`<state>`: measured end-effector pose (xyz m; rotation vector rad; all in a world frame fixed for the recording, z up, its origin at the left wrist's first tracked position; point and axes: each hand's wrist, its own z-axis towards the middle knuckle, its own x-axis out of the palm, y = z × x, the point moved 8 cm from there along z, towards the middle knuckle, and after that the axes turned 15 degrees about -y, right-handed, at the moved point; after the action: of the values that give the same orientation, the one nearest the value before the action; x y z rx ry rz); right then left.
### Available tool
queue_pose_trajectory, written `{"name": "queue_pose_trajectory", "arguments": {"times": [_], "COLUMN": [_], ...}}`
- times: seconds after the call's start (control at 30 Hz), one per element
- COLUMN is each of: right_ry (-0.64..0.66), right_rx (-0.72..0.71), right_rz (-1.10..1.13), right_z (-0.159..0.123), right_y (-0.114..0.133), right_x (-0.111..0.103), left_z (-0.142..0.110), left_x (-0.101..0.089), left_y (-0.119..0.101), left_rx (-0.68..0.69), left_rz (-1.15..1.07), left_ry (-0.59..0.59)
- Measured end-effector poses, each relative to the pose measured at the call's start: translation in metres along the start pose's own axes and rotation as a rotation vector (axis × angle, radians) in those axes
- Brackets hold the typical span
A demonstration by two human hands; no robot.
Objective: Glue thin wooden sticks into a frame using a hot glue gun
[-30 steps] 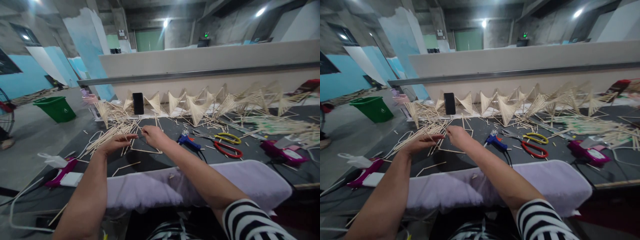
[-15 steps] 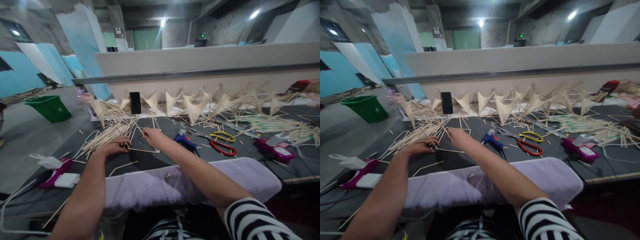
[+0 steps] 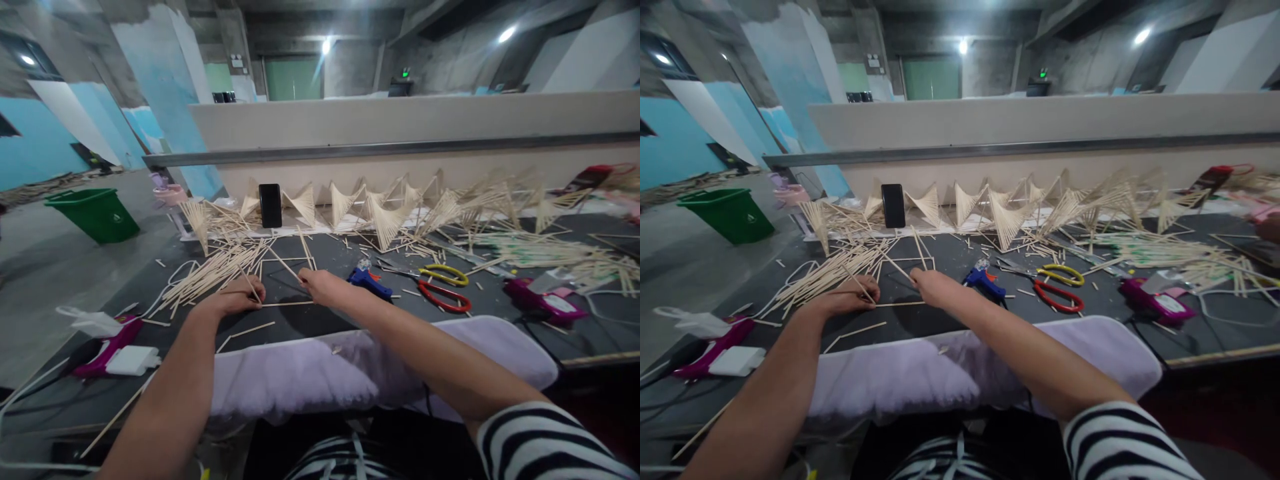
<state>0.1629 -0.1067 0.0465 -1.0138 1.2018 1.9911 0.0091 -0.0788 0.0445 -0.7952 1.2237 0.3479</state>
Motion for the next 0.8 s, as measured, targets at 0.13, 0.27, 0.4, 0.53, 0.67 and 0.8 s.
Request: {"name": "queue_pose_trajectory", "arguments": {"times": [0.13, 0.27, 0.4, 0.53, 0.67, 0.8], "right_ry": [0.006, -0.016, -0.052, -0.065, -0.083, -0.074], "right_rx": [0.037, 0.062, 0.086, 0.085, 0.024, 0.028], "right_rz": [0.095, 0.172, 0.247, 0.281, 0.235, 0.222], "right_z": [-0.002, -0.009, -0.012, -0.013, -0.013, -0.016], "right_y": [-0.017, -0.022, -0.02, -0.021, -0.021, -0.02], "right_x": [-0.002, -0.004, -0.009, -0.01, -0.008, -0.008], "left_z": [-0.003, -0.01, -0.014, -0.016, -0.014, -0.006], "left_x": [0.007, -0.003, -0.027, -0.042, -0.047, -0.044], "left_y": [-0.015, -0.035, -0.046, -0.032, -0.016, -0.018], "left_rx": [0.045, 0.043, -0.043, -0.15, -0.186, -0.219], "left_rz": [-0.07, -0.245, -0.485, -0.71, -0.832, -0.832], "left_ry": [0.065, 0.123, 0.011, -0.198, -0.393, -0.471]}}
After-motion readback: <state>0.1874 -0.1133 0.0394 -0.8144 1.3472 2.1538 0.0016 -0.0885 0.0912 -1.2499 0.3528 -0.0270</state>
